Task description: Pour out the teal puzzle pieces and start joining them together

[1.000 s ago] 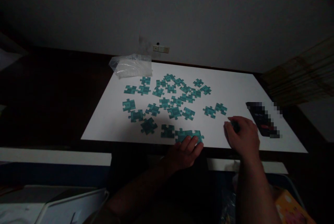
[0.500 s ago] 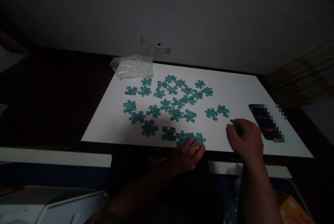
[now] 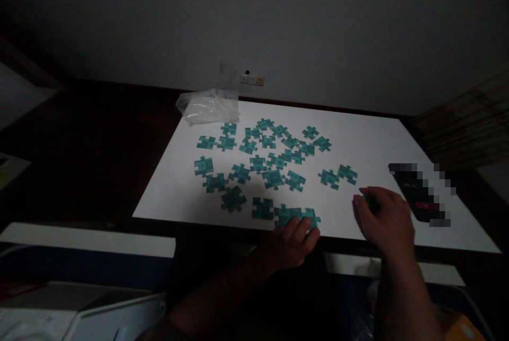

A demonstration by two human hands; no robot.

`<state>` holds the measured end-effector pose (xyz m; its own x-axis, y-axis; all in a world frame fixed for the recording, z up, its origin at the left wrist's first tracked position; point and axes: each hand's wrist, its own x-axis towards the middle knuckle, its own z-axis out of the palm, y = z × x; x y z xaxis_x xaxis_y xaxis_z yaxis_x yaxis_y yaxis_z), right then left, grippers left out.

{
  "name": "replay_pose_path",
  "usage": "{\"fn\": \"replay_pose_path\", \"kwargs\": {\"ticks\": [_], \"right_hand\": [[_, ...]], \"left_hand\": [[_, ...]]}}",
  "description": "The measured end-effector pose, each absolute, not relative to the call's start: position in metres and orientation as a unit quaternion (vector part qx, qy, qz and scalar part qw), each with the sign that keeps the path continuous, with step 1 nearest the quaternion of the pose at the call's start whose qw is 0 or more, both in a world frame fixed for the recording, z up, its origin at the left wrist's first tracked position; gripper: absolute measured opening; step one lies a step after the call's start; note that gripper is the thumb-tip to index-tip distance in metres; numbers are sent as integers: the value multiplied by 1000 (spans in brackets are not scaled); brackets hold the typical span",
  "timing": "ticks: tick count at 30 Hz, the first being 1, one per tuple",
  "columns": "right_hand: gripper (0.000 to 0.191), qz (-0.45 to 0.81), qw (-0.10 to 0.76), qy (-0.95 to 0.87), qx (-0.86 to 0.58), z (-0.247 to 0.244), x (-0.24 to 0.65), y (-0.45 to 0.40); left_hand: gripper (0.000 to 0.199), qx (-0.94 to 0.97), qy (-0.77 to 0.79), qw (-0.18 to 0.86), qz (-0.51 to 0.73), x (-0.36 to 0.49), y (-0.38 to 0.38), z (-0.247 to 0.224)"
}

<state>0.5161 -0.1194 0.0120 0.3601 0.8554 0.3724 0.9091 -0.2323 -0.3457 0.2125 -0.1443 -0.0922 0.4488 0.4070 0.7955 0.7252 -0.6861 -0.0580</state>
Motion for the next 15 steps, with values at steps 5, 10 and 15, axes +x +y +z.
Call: {"fn": "replay_pose_path", "kwargs": {"ticks": [5, 10, 15], "right_hand": [[42, -59, 255, -565, -783, 9, 518, -120], [45, -55, 251, -566, -783, 9, 519, -120], [45, -54, 249, -566, -784, 12, 517, -120]], "left_hand": [[36, -824, -346, 204, -400, 213, -144, -91], [30, -812, -359, 212, -408, 214, -143, -89], [27, -817, -350, 199, -413, 212, -142, -88]]}}
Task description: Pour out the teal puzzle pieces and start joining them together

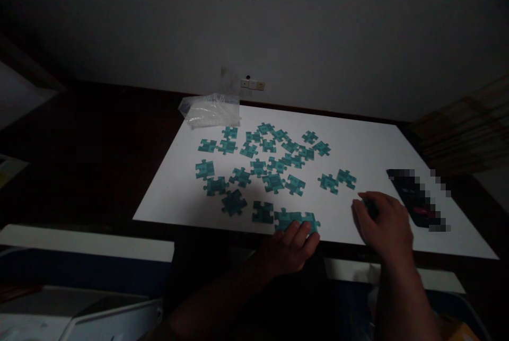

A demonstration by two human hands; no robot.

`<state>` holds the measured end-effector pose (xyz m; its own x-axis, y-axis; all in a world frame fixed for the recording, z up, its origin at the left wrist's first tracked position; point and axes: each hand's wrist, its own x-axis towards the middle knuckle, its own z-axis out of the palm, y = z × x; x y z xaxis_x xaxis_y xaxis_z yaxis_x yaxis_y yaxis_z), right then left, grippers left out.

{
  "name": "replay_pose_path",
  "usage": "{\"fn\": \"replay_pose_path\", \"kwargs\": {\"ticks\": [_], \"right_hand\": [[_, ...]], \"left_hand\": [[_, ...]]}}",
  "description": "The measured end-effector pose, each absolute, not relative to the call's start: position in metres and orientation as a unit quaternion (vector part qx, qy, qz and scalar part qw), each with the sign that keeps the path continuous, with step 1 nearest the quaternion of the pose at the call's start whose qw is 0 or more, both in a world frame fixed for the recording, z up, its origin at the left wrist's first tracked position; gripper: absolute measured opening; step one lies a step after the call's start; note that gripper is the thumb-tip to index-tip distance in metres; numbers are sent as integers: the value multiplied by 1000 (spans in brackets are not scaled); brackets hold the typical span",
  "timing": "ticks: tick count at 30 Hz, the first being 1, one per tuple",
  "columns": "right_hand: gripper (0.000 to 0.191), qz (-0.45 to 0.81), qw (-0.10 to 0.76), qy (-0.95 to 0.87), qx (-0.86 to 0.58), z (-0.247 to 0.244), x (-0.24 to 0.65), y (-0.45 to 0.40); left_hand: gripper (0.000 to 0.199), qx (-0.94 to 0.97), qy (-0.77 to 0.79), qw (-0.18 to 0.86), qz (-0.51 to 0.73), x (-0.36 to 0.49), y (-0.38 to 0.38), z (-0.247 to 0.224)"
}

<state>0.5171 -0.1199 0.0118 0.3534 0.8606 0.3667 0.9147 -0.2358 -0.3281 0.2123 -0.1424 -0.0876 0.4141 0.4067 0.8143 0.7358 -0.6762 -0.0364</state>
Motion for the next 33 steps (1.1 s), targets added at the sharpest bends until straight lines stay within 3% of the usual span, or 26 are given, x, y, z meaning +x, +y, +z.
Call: {"fn": "replay_pose_path", "kwargs": {"ticks": [9, 12, 16, 24, 33], "right_hand": [[39, -118, 251, -594, -755, 8, 520, -121], [30, -165, 279, -617, -718, 26, 499, -116], [29, -100, 285, -706, -640, 63, 447, -86], [41, 20, 128, -820, -558, 98, 354, -14], [43, 49, -43, -800, -596, 123, 300, 10]], "left_hand": [[39, -809, -342, 201, -435, 216, -141, -92], [43, -807, -340, 195, -442, 217, -142, -93], [37, -822, -343, 195, -410, 213, -145, -91], [41, -820, -340, 193, -417, 215, -144, -89], [19, -830, -331, 184, -410, 214, -145, -87]]}}
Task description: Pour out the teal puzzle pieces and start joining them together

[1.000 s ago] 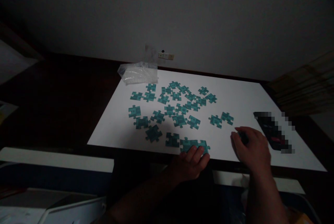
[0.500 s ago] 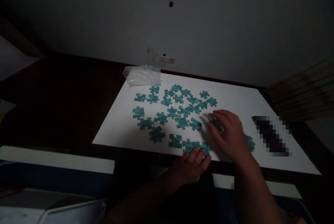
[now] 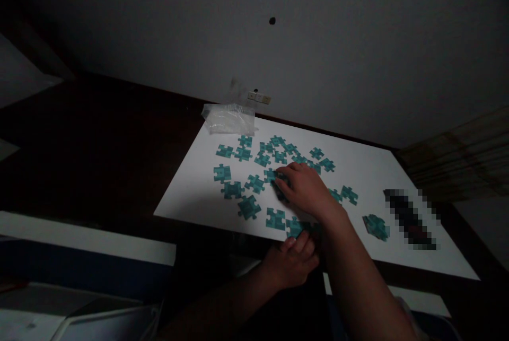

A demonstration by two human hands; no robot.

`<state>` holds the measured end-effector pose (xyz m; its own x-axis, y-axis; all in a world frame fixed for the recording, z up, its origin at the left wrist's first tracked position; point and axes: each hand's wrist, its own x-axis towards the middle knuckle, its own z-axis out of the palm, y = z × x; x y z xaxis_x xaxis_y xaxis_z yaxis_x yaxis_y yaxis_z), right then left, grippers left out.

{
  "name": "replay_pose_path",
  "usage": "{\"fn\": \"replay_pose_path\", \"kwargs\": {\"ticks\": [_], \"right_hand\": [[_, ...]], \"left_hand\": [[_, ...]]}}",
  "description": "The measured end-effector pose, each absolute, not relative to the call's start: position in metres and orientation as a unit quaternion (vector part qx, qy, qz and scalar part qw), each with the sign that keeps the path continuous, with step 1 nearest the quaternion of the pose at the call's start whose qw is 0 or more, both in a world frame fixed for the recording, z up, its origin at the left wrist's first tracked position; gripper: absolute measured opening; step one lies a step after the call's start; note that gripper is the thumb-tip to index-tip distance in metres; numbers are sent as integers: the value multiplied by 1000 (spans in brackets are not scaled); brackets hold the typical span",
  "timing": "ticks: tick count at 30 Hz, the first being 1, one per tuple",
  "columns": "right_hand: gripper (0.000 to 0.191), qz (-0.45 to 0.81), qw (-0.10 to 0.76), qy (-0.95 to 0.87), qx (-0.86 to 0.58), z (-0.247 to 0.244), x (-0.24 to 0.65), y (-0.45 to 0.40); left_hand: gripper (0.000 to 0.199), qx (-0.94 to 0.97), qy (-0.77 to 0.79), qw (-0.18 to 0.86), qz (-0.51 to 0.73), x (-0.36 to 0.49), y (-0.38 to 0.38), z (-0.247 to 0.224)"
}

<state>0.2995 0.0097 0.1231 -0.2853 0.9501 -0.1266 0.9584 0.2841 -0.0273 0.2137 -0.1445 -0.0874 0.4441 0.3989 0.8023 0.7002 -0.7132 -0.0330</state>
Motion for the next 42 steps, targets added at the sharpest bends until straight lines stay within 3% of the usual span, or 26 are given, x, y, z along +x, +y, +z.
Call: {"fn": "replay_pose_path", "kwargs": {"ticks": [7, 19, 34, 42], "right_hand": [[40, -79, 79, 779, 617, 124, 290, 18], [39, -125, 12, 744, 657, 110, 294, 17], [44, -178, -1, 720, 671, 109, 300, 18], [45, -183, -8, 734, 655, 107, 303, 19]], "left_hand": [[17, -841, -330, 192, -384, 218, -149, -97], [13, -800, -319, 200, -467, 221, -144, -100], [8, -832, -302, 195, -423, 215, -149, -102], [27, -843, -283, 192, -416, 210, -147, -105]]}}
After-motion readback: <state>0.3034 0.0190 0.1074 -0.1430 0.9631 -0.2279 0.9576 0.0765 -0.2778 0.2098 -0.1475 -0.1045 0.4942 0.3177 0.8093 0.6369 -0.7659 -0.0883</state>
